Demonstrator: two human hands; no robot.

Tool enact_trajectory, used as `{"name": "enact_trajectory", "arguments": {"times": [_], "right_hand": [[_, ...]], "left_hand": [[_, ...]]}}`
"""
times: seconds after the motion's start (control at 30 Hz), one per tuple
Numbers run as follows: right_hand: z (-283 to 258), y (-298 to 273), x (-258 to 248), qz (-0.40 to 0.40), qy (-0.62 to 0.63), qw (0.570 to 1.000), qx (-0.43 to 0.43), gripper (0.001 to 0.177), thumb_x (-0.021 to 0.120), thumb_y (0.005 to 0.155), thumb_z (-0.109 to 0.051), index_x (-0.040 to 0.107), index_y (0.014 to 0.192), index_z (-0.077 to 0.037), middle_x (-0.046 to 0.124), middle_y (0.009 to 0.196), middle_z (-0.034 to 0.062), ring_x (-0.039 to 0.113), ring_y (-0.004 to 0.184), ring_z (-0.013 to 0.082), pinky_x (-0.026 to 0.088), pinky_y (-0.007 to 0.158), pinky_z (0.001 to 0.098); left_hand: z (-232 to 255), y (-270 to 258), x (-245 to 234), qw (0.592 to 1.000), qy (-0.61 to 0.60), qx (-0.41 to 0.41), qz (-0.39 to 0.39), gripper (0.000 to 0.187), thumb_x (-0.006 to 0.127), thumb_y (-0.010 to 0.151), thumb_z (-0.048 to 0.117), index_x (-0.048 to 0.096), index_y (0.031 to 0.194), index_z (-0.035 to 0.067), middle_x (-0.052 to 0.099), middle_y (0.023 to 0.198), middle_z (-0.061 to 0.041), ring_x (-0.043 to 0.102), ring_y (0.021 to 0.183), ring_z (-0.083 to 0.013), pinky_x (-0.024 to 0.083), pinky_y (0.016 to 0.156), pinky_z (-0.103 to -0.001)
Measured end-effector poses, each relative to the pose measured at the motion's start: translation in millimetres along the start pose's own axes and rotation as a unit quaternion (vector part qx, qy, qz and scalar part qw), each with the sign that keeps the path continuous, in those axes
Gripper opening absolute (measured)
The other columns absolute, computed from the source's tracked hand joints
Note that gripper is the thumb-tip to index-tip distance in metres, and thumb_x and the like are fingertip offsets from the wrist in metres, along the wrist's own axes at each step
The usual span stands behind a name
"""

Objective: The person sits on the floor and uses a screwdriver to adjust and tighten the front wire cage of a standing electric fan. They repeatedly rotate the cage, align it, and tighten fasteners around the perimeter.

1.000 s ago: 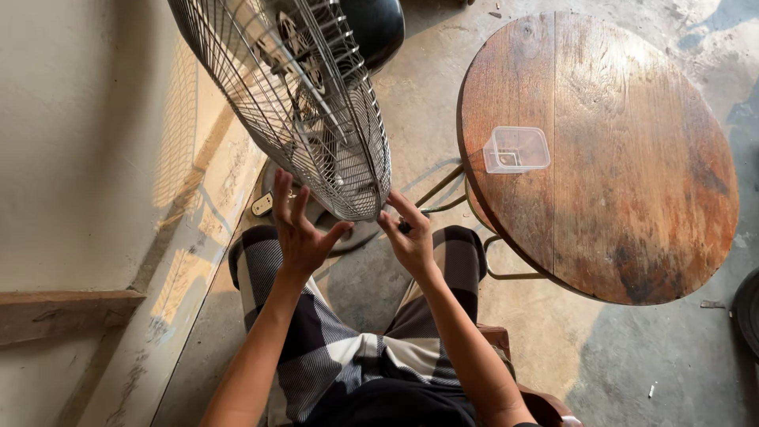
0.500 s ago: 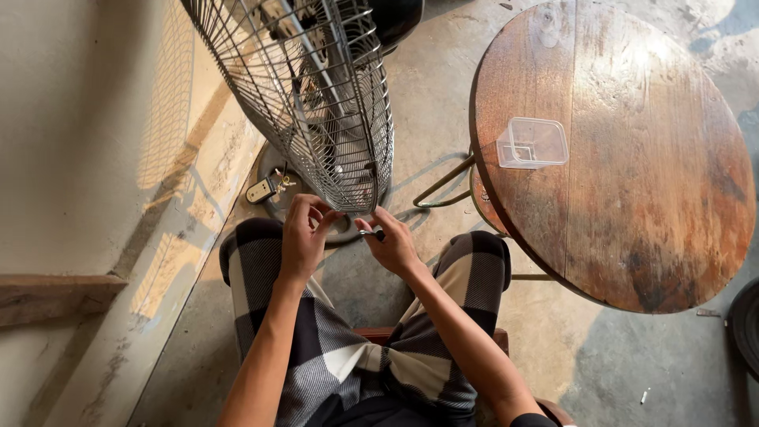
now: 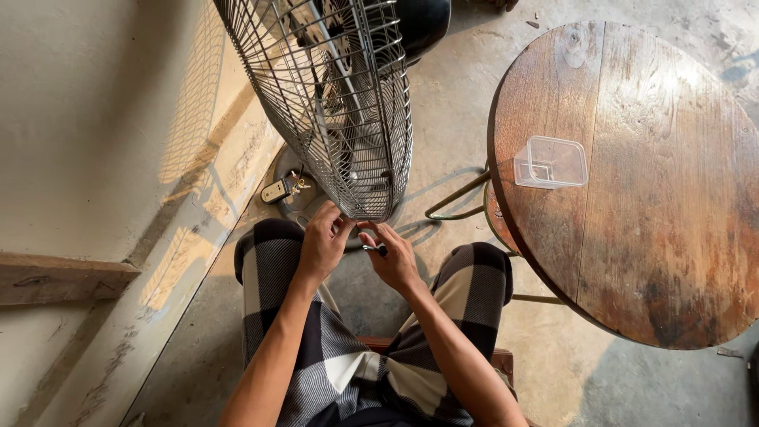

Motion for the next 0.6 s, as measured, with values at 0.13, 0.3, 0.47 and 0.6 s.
{"name": "enact_trajectory", "arguments": {"times": [0.13,0.3,0.47,0.6], "right_hand": [[1,-1,-4,0.004,0.015,1.000,0.011,0.030,0.071,0.095,-0.005,0.066,0.124,-0.011,0.074,0.111,0.0067,0.072,0.072,0.0196,0.055,0.059,0.0329],[-1,-1,-4,0.000,0.028,1.000,-0.008,0.030,0.070,0.093,-0.004,0.065,0.122,-0.010,0.074,0.113,0.0070,0.074,0.078,0.0209,0.057,0.063,0.0331],[1,-1,0,-0.006,0.033,0.999,0.018,0.029,0.069,0.096,-0.007,0.068,0.124,-0.012,0.075,0.116,0.0056,0.077,0.084,0.0216,0.063,0.065,0.0330],[2,-2,2,-0.004,0.037,0.999,0.016,0.034,0.069,0.097,-0.009,0.065,0.130,-0.012,0.073,0.119,0.0063,0.077,0.088,0.0228,0.065,0.068,0.0335]], "left_hand": [[-6,0,5,0.999,-0.046,-0.016,-0.003,0.022,0.065,0.101,0.026,0.070,0.101,0.005,0.064,0.095,-0.003,0.063,0.075,-0.0137,0.052,0.063,-0.029],[-19,-1,13,0.983,-0.162,-0.087,-0.025,0.025,0.065,0.101,0.030,0.066,0.103,0.005,0.070,0.091,-0.001,0.066,0.076,-0.0112,0.054,0.069,-0.028],[-27,-7,16,0.958,-0.225,-0.161,-0.070,0.029,0.064,0.099,0.037,0.069,0.105,0.009,0.069,0.087,-0.001,0.060,0.075,-0.0095,0.050,0.070,-0.025],[-30,-6,16,0.950,-0.243,-0.178,-0.080,0.030,0.063,0.100,0.036,0.068,0.108,0.008,0.065,0.086,-0.001,0.054,0.074,-0.0098,0.045,0.068,-0.025]]}}
Point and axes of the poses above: each hand's wrist, its own y-axis towards the middle knuckle, its own x-axis out of the palm, z = x × y, the point moved 4 cm from there along y, towards the middle knuckle
